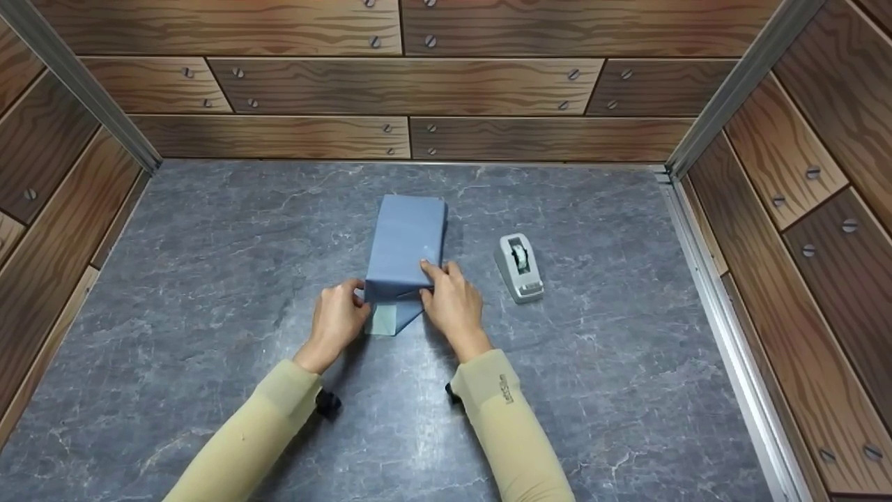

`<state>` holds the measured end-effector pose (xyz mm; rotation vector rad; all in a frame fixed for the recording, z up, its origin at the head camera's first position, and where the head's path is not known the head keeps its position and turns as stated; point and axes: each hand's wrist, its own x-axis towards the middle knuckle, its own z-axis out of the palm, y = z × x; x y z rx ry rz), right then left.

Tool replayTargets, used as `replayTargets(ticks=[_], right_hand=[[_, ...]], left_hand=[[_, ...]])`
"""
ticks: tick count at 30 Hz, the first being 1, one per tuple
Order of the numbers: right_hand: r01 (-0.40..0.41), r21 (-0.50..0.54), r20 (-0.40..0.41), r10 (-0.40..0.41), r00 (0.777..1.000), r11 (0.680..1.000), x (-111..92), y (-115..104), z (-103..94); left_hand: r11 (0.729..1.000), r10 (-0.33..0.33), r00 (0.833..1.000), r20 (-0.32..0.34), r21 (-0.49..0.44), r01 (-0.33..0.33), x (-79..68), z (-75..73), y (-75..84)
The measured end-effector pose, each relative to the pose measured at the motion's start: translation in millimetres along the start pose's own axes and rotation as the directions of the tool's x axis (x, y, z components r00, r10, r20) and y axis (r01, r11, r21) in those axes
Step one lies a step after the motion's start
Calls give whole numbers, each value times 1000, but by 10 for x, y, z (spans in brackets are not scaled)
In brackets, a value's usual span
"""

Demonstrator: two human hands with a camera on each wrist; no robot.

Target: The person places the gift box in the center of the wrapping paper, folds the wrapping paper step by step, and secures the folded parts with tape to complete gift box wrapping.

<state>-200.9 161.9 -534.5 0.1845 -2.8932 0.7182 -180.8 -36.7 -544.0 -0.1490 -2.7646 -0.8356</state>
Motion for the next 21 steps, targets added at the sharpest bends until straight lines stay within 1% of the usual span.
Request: replayTargets(ticks=[7, 12, 15, 18, 21], right_hand=[[-4, 7, 7, 4, 1000, 1000, 8, 3, 1], [-9, 10, 14, 8, 1000, 1000, 8, 4, 6], [2, 7, 7, -2, 1000, 1000, 6, 7, 10], [14, 0, -11, -14, 1000, 1000, 3, 11, 11], [19, -9, -22, -19, 1000, 1000, -2, 14, 11]], left_hand=[[999, 16, 1000, 21, 49, -17, -57, -3, -9], [999, 27, 999, 23, 42, -28, -64, -7, -20], [999, 25, 999, 28, 32, -25, -78, -16, -16], [999, 14, 998, 58, 29, -16, -92, -32, 0], [999, 25, 996, 87, 40, -28, -97, -37, 21]])
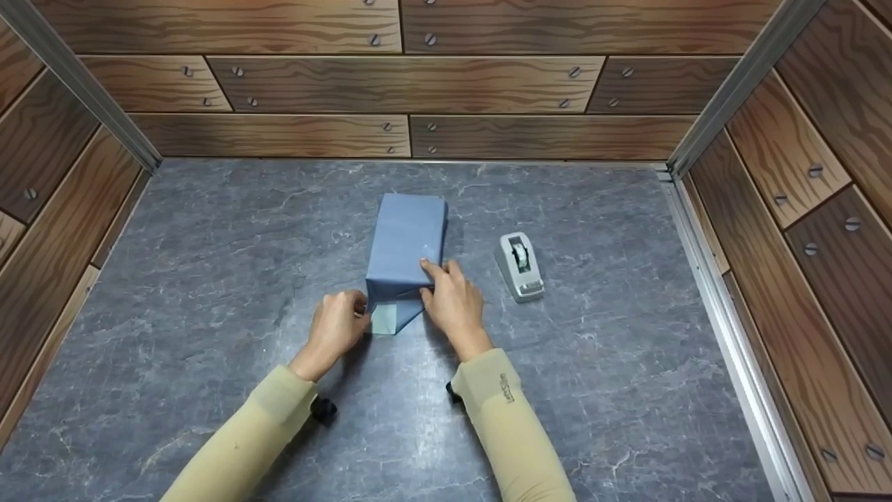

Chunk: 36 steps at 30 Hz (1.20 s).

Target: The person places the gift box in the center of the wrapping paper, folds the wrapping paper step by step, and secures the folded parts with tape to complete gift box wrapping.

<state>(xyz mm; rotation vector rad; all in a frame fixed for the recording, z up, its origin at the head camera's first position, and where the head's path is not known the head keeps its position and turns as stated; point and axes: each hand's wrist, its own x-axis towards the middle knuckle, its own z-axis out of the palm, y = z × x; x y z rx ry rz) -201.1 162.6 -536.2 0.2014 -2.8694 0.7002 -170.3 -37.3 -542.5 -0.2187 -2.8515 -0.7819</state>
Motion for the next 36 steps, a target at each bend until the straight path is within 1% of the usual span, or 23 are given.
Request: replayTargets(ticks=[3, 6, 12, 14, 17, 20, 22, 24, 29, 33, 36], right_hand=[[-1, 2, 2, 1, 1000, 1000, -3, 1, -6], [-6, 4, 8, 6, 1000, 1000, -2, 1, -9], [-25, 17, 25, 24, 999, 1000, 5, 4, -9], [-27, 19, 29, 27, 999, 999, 6, 4, -10], [-23, 14, 26, 22, 999, 1000, 6, 4, -9], [-18, 11, 22, 18, 1000, 1000, 4, 3, -7], [-20, 8, 21, 20, 1000, 1000, 4, -1, -8], [-23, 1, 24, 23, 999, 1000, 2, -6, -10], [-29, -22, 33, 29, 999, 999, -8, -15, -15], [-16, -22, 23, 16, 1000, 1000, -11, -10, -17], [-11, -22, 21, 12, 1000, 1000, -11, -6, -16]], left_hand=[[999, 35, 999, 19, 23, -35, 5, 8, 15], [997, 72, 997, 39, 20, -73, 15, 23, 14], [990, 133, 988, 73, -49, -130, 44, 32, -35], [986, 160, 983, 88, -70, -154, 58, 28, -54], [973, 223, 968, 116, -92, -213, 77, 29, -79], [953, 296, 943, 153, -108, -282, 83, 43, -104], [945, 324, 929, 178, -110, -308, 87, 56, -119], [941, 339, 920, 199, -97, -325, 88, 63, -133], [932, 360, 902, 236, -50, -359, 96, 70, -154], [929, 364, 894, 261, -32, -369, 90, 79, -161], [915, 392, 880, 268, -15, -403, 82, 84, -164]])
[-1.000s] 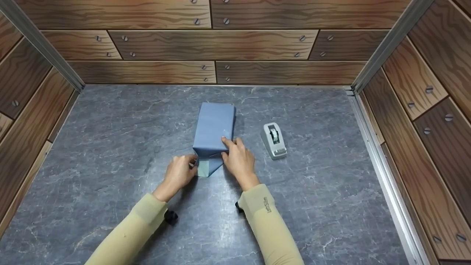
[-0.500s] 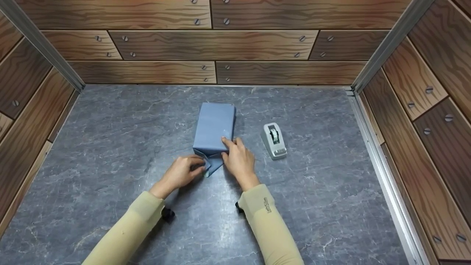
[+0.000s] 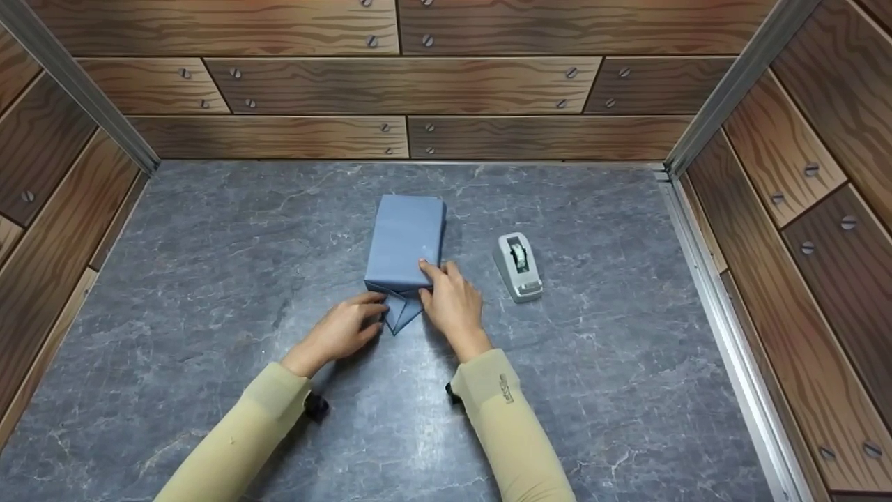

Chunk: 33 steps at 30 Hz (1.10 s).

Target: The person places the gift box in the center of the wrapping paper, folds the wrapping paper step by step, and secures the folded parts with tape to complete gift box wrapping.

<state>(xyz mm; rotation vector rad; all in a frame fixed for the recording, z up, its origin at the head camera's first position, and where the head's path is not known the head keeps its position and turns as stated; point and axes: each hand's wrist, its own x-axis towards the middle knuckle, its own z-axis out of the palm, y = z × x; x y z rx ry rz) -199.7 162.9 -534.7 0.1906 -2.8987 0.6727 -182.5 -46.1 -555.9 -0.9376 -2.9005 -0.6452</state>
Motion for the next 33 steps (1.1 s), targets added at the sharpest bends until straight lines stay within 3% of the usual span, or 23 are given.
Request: replayTargets(ticks=[7, 20, 28, 33], right_hand=[[-4, 3, 8, 4, 1000, 1000, 8, 1, 7], [-2, -12, 24, 2, 1000, 1000, -4, 7, -7], [-9, -11, 17, 9, 1000, 1000, 0, 11, -6], [-8, -8, 24, 8, 1000, 1000, 0, 3, -9]], left_hand=[[993, 80, 997, 20, 88, -81, -12, 20, 0], [995, -12, 986, 166, 95, -4, -47, -18, 43], [980, 64, 986, 152, 179, -91, -58, 2, 40], [977, 50, 983, 175, 195, -85, -56, 17, 41]])
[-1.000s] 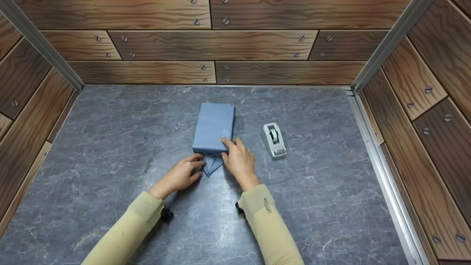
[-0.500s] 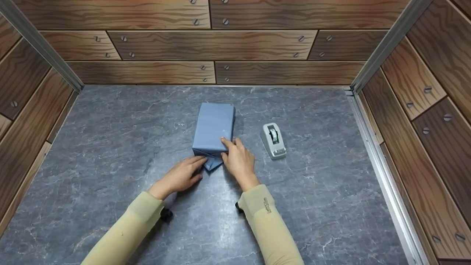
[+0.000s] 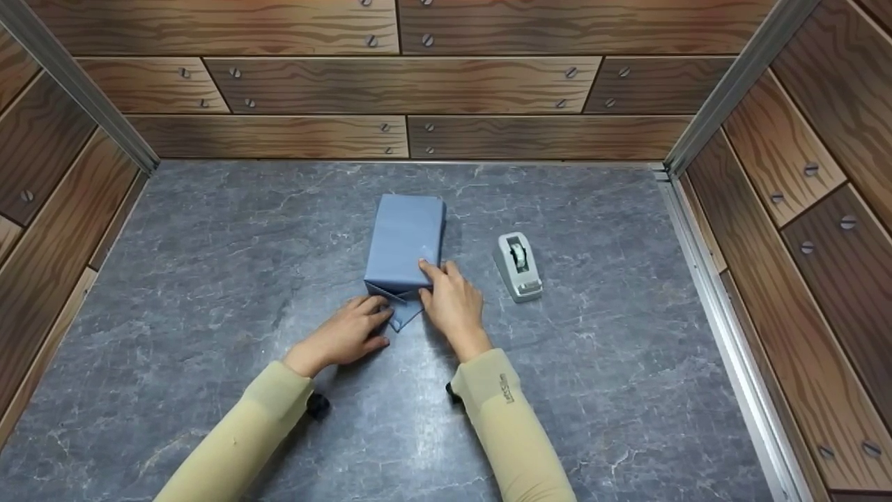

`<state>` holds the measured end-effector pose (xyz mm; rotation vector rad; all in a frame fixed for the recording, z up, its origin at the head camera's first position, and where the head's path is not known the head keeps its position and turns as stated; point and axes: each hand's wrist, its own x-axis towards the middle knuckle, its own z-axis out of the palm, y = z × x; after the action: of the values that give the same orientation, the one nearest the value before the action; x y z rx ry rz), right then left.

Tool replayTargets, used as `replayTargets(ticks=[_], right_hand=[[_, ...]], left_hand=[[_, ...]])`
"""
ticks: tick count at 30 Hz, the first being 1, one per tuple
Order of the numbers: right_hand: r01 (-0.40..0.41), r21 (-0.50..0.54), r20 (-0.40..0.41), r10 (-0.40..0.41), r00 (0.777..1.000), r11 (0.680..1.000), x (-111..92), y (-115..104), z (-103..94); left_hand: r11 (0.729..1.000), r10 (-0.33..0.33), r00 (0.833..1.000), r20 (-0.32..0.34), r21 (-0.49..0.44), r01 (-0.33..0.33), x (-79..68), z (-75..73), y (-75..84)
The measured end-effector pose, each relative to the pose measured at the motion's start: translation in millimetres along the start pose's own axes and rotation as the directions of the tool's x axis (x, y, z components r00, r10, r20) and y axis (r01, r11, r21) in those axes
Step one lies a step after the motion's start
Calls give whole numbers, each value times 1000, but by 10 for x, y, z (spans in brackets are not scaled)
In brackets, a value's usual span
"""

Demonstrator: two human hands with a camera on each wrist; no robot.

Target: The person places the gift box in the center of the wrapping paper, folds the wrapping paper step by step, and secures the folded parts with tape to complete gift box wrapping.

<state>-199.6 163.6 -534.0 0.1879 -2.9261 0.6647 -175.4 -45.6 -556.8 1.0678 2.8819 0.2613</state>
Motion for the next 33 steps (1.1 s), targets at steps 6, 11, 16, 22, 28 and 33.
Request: replayTargets(ticks=[6, 11, 16, 22, 28, 33], right_hand=[[4, -12, -4, -4, 1000, 1000, -1, -2, -11], [0, -15, -6, 0, 1000, 1000, 2, -2, -12], [6, -18, -4, -6, 1000, 1000, -2, 2, -7], [14, -30, -12, -15, 1000, 999, -3, 2, -2], [11, -28, -6, -11, 1000, 1000, -1, 4, 4], [3, -14, 1, -3, 1000, 1000, 7, -1, 4]], left_hand=[[999, -34, 998, 57, -16, 35, -2, -31, 13], [998, -53, 994, 97, -34, 56, -17, -62, 21], [995, -72, 986, 151, -50, 81, -36, -68, 28], [993, -87, 982, 169, -64, 99, -31, -71, 44], [990, -85, 981, 175, -98, 103, -31, -73, 40], [991, -71, 984, 163, -103, 89, -48, -84, 33]])
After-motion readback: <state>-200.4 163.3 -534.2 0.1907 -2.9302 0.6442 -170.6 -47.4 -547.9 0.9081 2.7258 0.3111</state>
